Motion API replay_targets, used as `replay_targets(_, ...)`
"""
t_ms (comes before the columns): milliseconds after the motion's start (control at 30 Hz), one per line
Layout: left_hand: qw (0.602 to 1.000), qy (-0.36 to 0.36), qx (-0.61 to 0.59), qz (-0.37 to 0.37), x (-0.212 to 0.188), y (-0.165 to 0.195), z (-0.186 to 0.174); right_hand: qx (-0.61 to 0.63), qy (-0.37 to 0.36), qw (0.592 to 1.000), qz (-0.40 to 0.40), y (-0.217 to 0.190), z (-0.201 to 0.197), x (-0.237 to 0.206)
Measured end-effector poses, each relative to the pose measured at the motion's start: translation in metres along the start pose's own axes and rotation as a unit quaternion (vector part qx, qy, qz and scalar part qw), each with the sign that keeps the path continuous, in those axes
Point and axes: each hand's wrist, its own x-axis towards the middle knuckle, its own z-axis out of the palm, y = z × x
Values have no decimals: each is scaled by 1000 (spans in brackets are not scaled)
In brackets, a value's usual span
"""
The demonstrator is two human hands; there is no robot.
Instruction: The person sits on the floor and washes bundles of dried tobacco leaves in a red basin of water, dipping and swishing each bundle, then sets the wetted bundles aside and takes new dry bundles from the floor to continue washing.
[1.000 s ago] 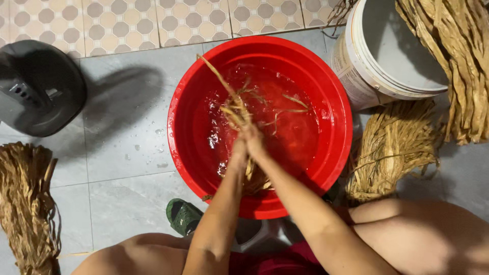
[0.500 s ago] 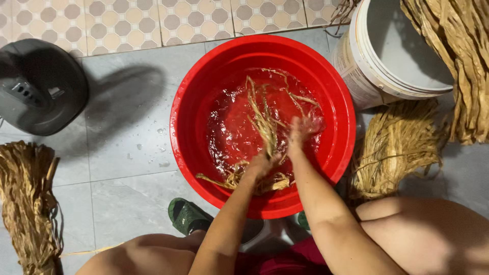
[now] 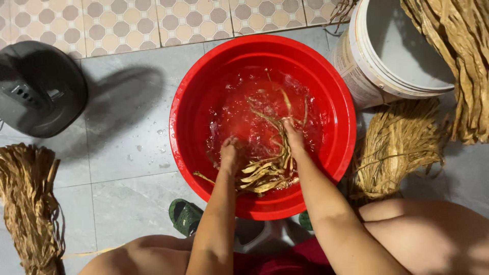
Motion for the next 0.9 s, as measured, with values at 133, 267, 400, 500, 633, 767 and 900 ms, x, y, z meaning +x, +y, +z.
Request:
replay_targets(133,959,-198,-190,-68,-9,9,27,45,10,998,48,2,18,-8)
replay_targets(267,928,-216,-295,-74,7,13,28,-12,-139,989,-46,-5,85,-48)
replay_targets(400,922,-140,-361,-30,22,8,2,-96,-174,956,-216,-3,121,-93)
replay_targets(500,924,-141,-350,-57,13,5,12,-33,-165,965,-201,-15,107,-88)
replay_targets(633,922,-207,-311,-102,-11,7,54,-52,-3,976,-211,-22,70,-49)
replay_targets(767,926,-148,-318,-141,-9,15,54,66,-95,983,-140,-9,76,-41)
replay_targets(900,934,-91,-337,-77,3,13,24,-30,-193,953,-231,9,104,-65)
